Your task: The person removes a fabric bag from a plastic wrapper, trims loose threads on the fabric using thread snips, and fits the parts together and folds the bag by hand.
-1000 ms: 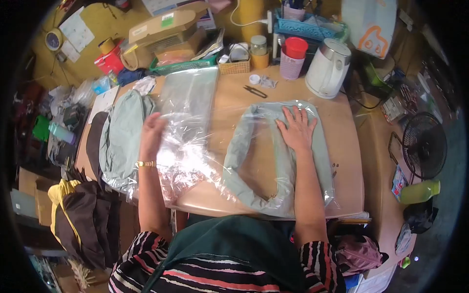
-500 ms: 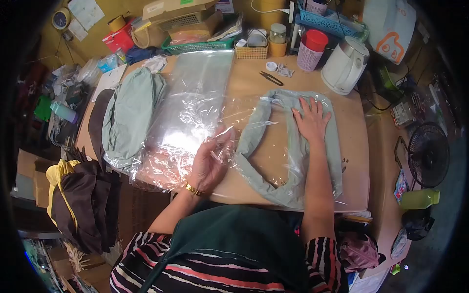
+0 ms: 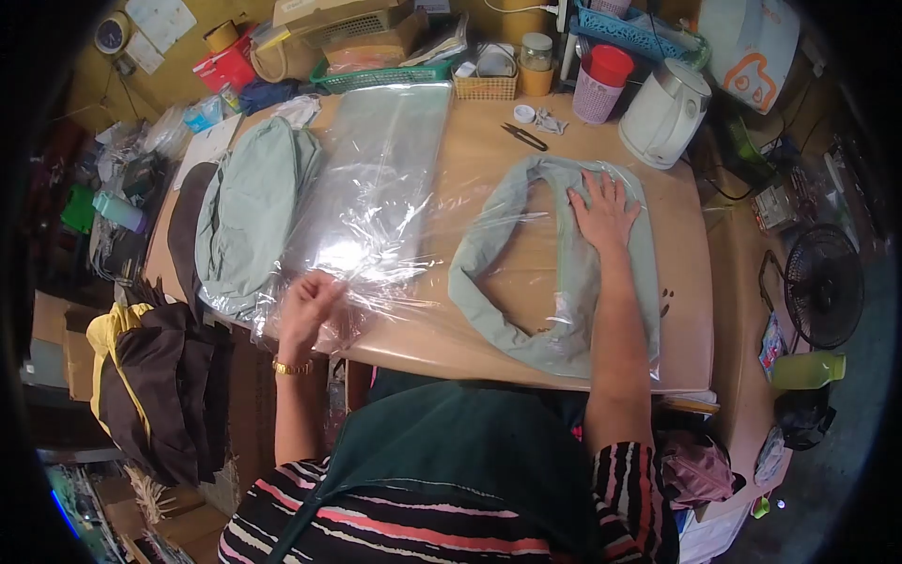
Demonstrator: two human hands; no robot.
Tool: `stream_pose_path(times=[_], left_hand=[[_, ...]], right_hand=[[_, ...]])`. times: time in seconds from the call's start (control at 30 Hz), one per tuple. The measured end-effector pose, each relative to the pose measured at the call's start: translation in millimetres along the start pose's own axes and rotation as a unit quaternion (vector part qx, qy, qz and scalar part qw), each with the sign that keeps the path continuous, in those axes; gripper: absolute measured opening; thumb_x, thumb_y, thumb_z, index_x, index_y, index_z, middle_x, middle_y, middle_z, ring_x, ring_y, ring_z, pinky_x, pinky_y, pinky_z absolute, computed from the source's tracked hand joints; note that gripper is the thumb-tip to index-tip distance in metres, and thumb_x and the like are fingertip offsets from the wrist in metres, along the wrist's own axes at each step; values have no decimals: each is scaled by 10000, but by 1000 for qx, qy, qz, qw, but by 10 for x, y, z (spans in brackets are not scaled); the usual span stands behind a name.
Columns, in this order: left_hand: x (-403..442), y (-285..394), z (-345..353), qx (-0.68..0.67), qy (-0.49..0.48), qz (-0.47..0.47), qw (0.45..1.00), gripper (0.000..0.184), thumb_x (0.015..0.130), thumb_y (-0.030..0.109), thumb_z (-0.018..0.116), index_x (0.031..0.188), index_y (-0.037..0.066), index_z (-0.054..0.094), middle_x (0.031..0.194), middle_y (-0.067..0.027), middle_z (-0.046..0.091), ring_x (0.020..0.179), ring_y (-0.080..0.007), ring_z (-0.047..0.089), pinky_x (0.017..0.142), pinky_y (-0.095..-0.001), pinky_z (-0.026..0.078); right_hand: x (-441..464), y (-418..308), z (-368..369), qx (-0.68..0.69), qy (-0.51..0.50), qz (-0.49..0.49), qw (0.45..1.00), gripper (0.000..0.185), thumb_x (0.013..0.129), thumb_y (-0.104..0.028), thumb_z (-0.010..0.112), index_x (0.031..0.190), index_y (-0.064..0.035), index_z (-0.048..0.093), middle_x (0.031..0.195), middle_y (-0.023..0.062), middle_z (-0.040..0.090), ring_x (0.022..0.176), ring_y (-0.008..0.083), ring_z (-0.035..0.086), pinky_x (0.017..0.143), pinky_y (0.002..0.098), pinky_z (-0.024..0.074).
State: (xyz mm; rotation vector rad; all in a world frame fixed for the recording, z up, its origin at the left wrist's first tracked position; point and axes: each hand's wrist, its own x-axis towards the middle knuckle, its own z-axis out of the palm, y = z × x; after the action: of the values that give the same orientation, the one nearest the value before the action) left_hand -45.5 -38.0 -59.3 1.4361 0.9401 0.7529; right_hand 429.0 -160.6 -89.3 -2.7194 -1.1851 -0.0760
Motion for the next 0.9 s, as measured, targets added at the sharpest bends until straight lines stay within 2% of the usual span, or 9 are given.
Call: stream_pose_path(times=[0.03,0.07,0.13,0.2,0.27,0.33,0.37,0.5,0.9], left_hand=[[42,-92,-70,135,81,81,984,139,827,41,709,912,67,603,706,32,527,613,-63,493,530,-216,403],[61,121,30,134,81,83,984,139,827,41,709,912,67,603,706,32,527,613,-63,493,530,-216,403],[47,646,332,208,214,248,922,254,800,26,697,1036,39,605,967,-89,615,888,-198,606,748,-315,492],[4,1079,894,325,51,383,863,425,849,142,691,1240,63,545,1356,-173,492,1252,-347,474,1039,-452,374],[54,1102,1479,415,-49,343,841,509,875,352,640,1325,145,519,1516,-166,319,1416,-415,224,1115,-612,143],[470,642,1674,490,-33,322,809,549,883,455,579,1353,182,504,1539,-155,274,1427,-425,180,1089,-665,87],[652,425,1758,563,-15,299,770,597,890,557,518,1382,220,488,1563,-144,229,1438,-435,135,1063,-718,30],[870,109,1586,606,-1,211,767,697,848,657,502,1432,283,429,1564,-103,247,1422,-478,132,1011,-777,44],[896,92,1545,589,26,176,788,778,763,668,596,1402,244,465,1550,-75,284,1420,-460,162,1009,-780,84]], right_hand=[[49,8,-7,15,-9,10,1000,586,923,-591,421,1447,-331,379,1548,57,288,1441,294,207,1093,679,105],[158,59,-42,14,-6,10,1000,586,923,-591,421,1447,-331,379,1548,57,288,1441,294,207,1093,679,105],[277,193,-126,143,-123,16,982,593,913,-603,433,1434,-321,413,1558,90,259,1447,312,183,1079,707,65],[-10,-48,-495,109,-76,-15,991,598,904,-606,450,1423,-310,436,1561,106,245,1448,328,171,1066,723,43],[-245,-203,-577,71,-35,-43,996,603,895,-609,468,1412,-299,459,1564,122,231,1448,344,160,1053,739,22],[-287,-234,-447,3,76,-117,990,620,858,-631,515,1383,-300,501,1573,122,201,1449,379,126,1035,756,-3],[-294,-230,-421,1,81,-112,990,620,858,-631,515,1383,-300,501,1573,122,201,1449,379,126,1035,756,-3],[-263,-196,-174,12,42,-115,992,702,806,-673,552,1417,-348,435,1581,105,178,1446,416,91,1029,764,-6],[-297,-298,-269,8,-68,-58,996,804,746,-695,604,1448,-386,363,1596,49,149,1459,380,70,1060,739,5]])
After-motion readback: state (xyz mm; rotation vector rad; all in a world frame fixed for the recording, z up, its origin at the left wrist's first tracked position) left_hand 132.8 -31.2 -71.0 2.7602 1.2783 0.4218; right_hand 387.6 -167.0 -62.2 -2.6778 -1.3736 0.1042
